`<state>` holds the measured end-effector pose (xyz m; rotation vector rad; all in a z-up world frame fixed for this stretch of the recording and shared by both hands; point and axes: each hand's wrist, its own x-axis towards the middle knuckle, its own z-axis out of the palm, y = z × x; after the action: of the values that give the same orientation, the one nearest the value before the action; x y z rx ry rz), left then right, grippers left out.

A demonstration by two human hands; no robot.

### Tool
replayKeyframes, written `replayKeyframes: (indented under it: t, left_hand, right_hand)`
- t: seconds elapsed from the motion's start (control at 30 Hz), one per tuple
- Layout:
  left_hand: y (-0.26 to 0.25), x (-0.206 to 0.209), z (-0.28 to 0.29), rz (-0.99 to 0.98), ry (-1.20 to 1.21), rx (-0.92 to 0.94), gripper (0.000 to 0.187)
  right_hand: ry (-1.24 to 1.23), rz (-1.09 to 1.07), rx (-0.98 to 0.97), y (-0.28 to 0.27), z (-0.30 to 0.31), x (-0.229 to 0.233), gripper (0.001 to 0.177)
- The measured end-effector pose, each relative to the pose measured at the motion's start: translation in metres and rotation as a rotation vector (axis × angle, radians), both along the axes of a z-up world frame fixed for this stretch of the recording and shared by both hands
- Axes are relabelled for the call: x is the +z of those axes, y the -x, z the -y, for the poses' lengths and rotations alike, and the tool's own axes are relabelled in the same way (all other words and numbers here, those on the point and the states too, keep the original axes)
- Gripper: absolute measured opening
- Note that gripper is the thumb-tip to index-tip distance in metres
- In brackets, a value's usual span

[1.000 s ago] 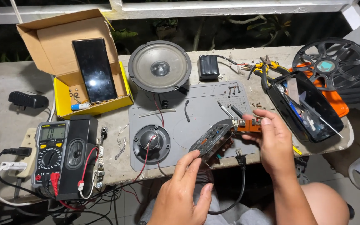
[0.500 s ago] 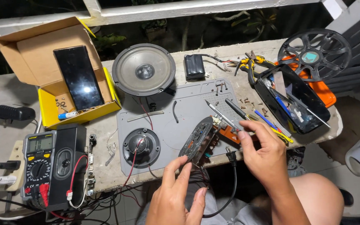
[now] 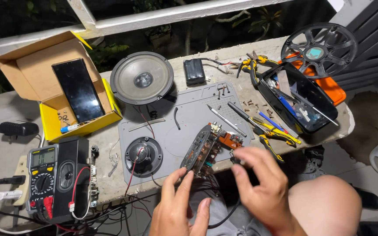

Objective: The person uses a soldering iron to work on a green circuit board, then handles a black remote control and a multimeter. They connect wires to the circuit board and test the connections while seated on the floor.

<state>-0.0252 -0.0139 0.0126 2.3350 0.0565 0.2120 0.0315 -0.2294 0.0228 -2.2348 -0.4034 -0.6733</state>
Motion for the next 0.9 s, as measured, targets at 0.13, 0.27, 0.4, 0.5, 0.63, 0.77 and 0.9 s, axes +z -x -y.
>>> replayKeyframes:
  t: [0.13,0.27,0.4,0.5,0.63,0.77,0.9]
  left_hand:
    - [0.003,0.013,-0.007,0.081,0.011,0.054,0.054]
    - [0.012,0.013,-0.008,0.179,0.222,-0.019,0.04]
    - [0.025,-0.006,-0.016,0.03,0.362,-0.215,0.034]
    - [0.03,-0.029,-0.035,-0.639,0.205,-0.476,0.045]
    - [0.023,-0.031,-0.045,-0.311,0.23,-0.676,0.033]
    - [0.006,0.007,-0.035,-0.027,0.561,-0.544,0.044]
    - [0.002,0.0,-0.016,-0.047,0.805,-0.164,0.036]
  right_hand:
    - [-0.026,-0.072,-0.05,0.018,0.009,-0.028,0.023]
    - [-0.024,-0.37,-0.015,0.019,0.017,-0.04,0.034]
    - [-0.218,-0.793,0.014,0.032,0.015,-0.055,0.029]
    - [-0.566,-0.729,0.014,0.041,0.02,-0.07,0.03]
    - [-0.721,-0.667,-0.104,0.068,0.031,-0.068,0.044]
    - [-0.668,-0.518,0.066,0.074,0.001,-0.067,0.033]
    - [-0.566,-0.321,0.212,0.064,-0.045,-0.06,0.035]
